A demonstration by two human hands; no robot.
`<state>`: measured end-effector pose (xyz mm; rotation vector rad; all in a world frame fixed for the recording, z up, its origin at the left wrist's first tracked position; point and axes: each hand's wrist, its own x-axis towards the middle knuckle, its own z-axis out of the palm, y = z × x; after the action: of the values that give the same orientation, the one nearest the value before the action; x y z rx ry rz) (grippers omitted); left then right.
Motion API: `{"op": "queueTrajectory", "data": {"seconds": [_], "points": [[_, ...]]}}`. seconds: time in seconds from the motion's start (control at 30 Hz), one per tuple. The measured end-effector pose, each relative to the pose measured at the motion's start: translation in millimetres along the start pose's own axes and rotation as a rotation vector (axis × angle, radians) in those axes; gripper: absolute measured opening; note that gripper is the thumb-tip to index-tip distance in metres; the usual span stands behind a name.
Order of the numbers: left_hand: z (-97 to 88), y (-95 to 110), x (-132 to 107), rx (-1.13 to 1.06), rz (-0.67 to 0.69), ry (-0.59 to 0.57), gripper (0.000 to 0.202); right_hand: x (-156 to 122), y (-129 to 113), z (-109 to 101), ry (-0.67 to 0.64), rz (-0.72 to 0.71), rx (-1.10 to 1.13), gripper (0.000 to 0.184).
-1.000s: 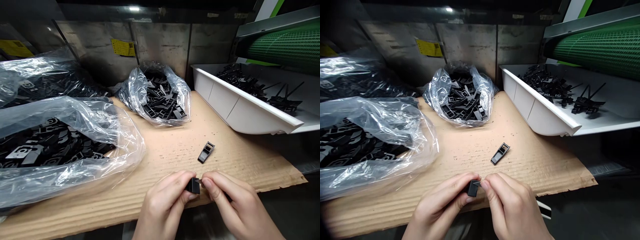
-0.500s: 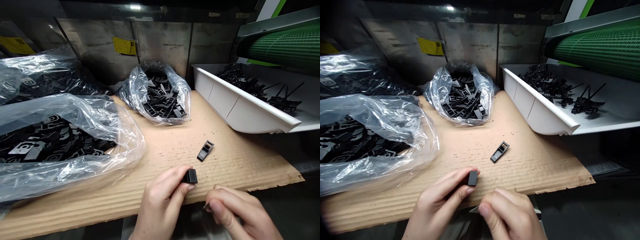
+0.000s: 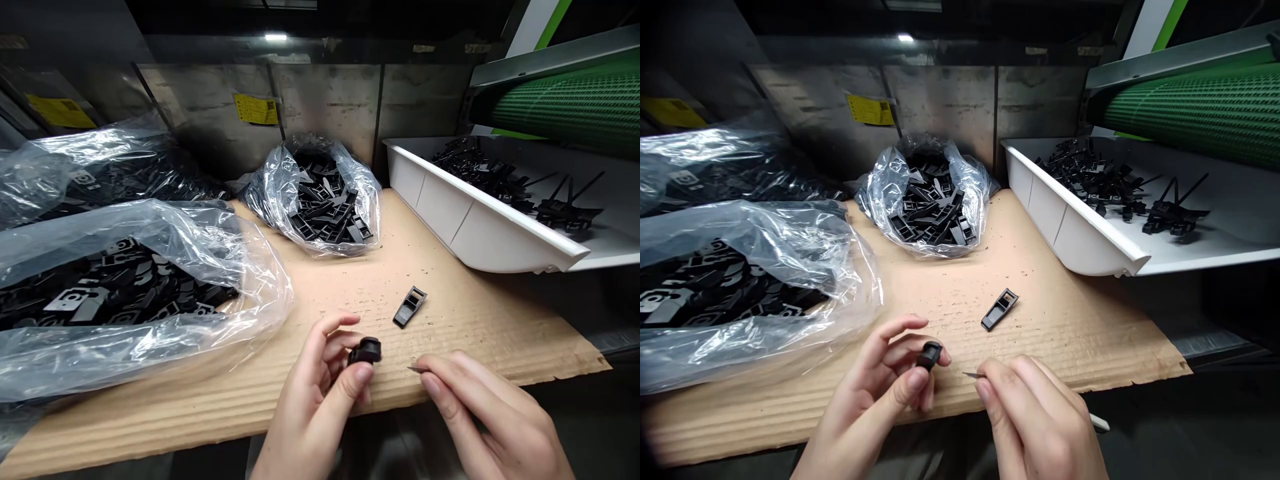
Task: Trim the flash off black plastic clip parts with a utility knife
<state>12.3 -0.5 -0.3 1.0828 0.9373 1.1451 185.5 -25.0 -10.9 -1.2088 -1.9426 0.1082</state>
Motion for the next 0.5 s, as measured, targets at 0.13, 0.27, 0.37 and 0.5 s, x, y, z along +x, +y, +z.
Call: {"op": "queueTrajectory", "data": {"seconds": [0.13, 0.27, 0.37, 0.5], "points": [[-2.8, 3.5, 0.6, 0.191, 0.060, -0.065, 0.018, 6.3, -3.4, 3.1, 0.050, -0.102, -0.059, 0.023], [-4.7, 5.9, 2.1, 0.309, 0.153, -0.071, 0.020, 11.0, -4.8, 5.0, 0.045, -0.132, -0.091, 0.023], [-4.9, 5.6, 2.8, 0.351, 0.193, -0.079, 0.019, 11.7, -3.4, 6.1, 0.026, -0.125, -0.135, 0.022], [-4.1, 5.6, 3.0, 0.357, 0.192, -0.063, 0.015, 11.0, -2.6, 5.7, 0.076, -0.093, -0.128, 0.021]]}}
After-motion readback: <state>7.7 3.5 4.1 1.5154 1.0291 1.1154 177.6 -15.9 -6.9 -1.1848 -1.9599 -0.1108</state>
